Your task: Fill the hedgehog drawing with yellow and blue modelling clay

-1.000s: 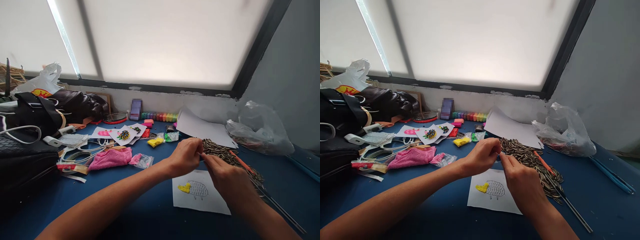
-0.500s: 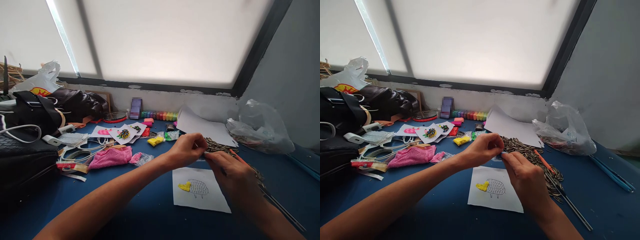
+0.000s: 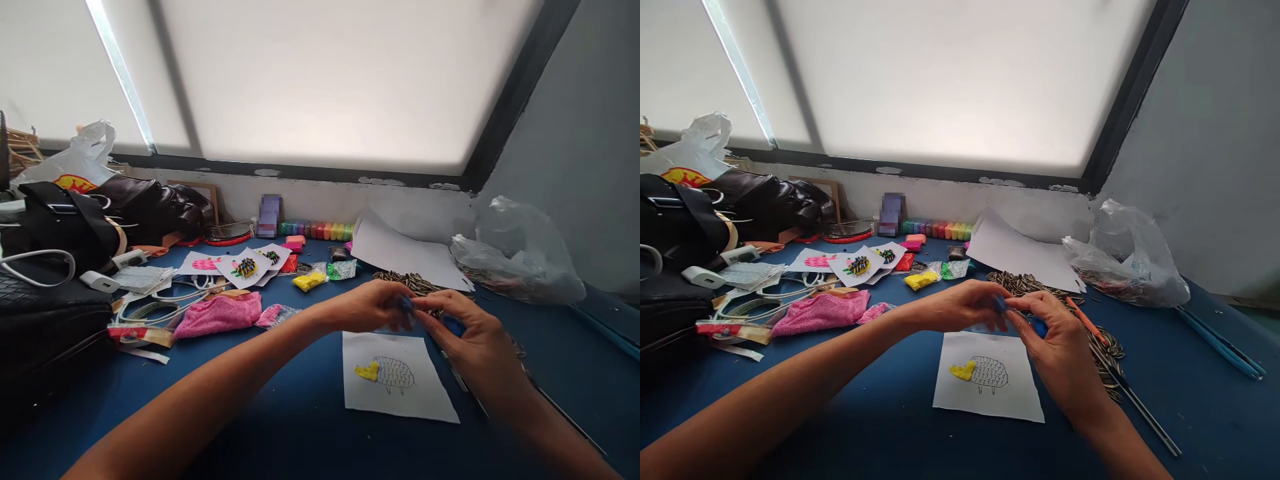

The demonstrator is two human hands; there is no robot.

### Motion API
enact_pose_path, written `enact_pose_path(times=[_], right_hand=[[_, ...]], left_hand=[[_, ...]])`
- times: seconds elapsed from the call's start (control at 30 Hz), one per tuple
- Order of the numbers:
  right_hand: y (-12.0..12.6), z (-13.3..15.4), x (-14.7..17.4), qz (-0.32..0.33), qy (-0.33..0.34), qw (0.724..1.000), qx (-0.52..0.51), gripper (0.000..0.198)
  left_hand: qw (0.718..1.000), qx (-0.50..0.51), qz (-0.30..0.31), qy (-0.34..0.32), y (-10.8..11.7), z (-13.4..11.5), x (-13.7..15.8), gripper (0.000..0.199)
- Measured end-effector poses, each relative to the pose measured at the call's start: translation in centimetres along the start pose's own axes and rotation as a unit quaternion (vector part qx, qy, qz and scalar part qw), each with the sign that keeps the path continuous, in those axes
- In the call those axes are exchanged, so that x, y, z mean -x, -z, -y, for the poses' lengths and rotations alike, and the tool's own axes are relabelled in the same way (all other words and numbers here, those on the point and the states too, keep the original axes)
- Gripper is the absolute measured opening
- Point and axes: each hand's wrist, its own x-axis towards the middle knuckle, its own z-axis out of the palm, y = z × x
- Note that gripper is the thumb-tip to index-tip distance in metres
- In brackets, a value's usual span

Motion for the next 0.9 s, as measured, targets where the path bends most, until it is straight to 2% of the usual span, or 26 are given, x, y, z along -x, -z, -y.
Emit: enact_pose_path(times=[0.2,0.33,0.4,0.5,0.63,0.8,0.9], right_hand=[[0.5,0.0,-0.3,0.042,-0.03,0.998,-0.042,0.038],[0.8,0.5,-0.5,0.057,-0.038,0.996,-0.058,0.041],[0.8,0.7,-0.4,0.043,-0.052,0.996,-0.056,0.044],[0.6,0.8,-0.2,0.017,-0.076,0.996,-0.048,0.047],[0.5,0.7,-0.3,0.015,-0.105,0.993,-0.048,0.044],[0.3,0.9,-0.3,0.048,-0.119,0.988,-0.083,0.045],[0.2,1.0,0.0,0.061,-0.136,0.983,-0.103,0.044]], left_hand=[[0.997,-0.077,0.009,-0.004,0.6,-0.6,0.3,0.024],[1.0,0.003,0.02,0.02,0.6,-0.8,0.3,0.03],[0.999,0.036,0.01,0.036,0.5,-0.8,0.3,0.027],[0.999,0.034,0.001,0.041,0.4,-0.7,0.3,0.022],[0.999,0.041,-0.006,0.019,0.6,-0.6,0.2,0.018],[0.996,0.061,-0.065,-0.034,0.8,-0.3,-0.2,0.011],[0.992,0.094,-0.08,-0.028,1.1,0.2,-0.3,0.012]])
